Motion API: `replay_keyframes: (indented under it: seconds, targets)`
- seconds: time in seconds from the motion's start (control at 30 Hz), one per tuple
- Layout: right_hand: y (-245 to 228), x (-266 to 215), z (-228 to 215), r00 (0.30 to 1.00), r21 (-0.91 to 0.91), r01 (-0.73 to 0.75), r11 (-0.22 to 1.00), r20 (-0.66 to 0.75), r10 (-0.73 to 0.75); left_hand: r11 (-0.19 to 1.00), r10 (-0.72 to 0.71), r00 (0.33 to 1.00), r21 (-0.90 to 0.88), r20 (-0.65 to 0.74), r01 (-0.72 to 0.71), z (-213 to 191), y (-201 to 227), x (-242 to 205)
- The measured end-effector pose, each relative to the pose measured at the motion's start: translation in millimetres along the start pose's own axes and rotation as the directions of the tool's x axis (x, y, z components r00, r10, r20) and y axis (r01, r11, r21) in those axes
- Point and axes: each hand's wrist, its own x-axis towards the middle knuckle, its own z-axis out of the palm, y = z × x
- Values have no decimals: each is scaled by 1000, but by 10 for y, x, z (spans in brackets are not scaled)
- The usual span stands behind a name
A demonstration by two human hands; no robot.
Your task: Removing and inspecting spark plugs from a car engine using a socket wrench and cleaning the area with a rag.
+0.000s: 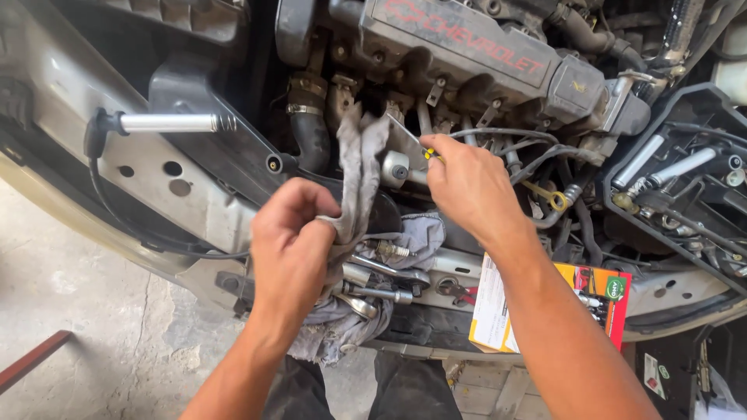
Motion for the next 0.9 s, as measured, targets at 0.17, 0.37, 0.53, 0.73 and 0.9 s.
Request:
replay_keyframes:
  seconds: [0.17, 0.37, 0.53, 0.73, 0.9]
  targets:
    - [-48, 5, 16, 1000, 29, -26, 999, -17, 27, 973, 174, 975, -129, -135, -192, 45, -13, 92]
    - [-68, 268, 228, 999, 16, -26, 1000, -47, 26, 999, 31, 994, -30, -105, -35, 245, -230, 159]
    - [9, 716, 576, 993, -26, 19, 999, -116, -22, 984, -56, 998, 171, 5, 55, 164, -518, 150]
    - [-153, 978, 717, 991, -170, -42, 985, -130, 20, 955, -70, 993, 295, 96, 39, 78, -577, -71]
    - [-152, 1096, 789, 994, 36, -75, 997, -71, 78, 935, -138, 979, 347, 153, 77, 15, -598, -126]
